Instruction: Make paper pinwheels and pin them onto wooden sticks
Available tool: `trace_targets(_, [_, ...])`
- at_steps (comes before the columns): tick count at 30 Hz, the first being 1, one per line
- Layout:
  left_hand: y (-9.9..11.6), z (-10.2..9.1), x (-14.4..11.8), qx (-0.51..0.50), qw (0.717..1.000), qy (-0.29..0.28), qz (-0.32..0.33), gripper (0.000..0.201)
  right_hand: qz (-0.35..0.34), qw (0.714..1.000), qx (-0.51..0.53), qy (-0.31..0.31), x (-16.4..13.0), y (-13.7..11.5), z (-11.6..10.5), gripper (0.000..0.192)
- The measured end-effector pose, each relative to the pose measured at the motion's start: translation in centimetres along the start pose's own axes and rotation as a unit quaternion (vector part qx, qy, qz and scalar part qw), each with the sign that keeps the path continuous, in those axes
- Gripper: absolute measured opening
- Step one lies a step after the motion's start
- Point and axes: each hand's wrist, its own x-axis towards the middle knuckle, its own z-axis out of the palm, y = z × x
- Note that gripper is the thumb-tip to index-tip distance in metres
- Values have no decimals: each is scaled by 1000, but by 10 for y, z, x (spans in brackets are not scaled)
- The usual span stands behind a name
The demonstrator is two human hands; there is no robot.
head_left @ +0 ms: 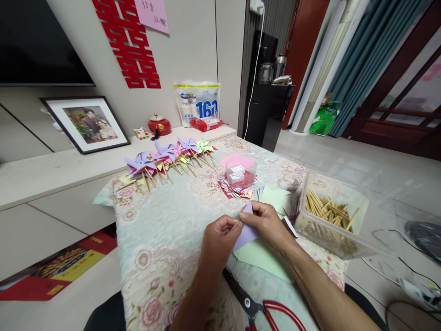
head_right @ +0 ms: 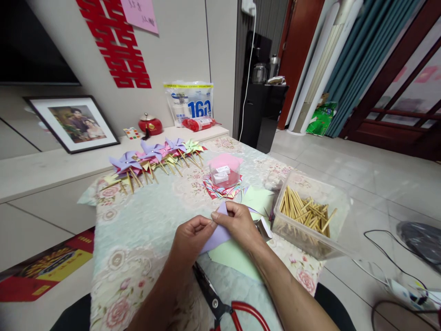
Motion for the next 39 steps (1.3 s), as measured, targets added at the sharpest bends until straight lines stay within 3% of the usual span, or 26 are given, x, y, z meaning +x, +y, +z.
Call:
trace_targets(3, [7,0,-1,-51,998,13,-37,26,-12,1000,20,1,1,-1,0,35])
trace_targets(9, [15,-4,0,-92,991,32,-90,32,-31,995,58,78,5,-2,-5,38])
trace_targets(17, [11,-7,1,-90,991,16,-93,30,-18,1000,0,-11,1,-7,-4,31])
trace_targets(24, [11,-6,4,-70,990,-11,-125,23,-126,981,-136,52,0,-3,-7,16])
trace_targets(30, [6,-7,5,-95,989,-2,-112,23,-248,941,-227,36,-3,-4,-7,7])
trace_targets(34, [4,-7,5,-137,985,2,-106,29,-280,932,-232,13,-3,-4,-5,10])
trace_targets(39, [13,-8,2,-234,962,-29,-141,34,-279,933,-224,36,-2,-3,-5,10])
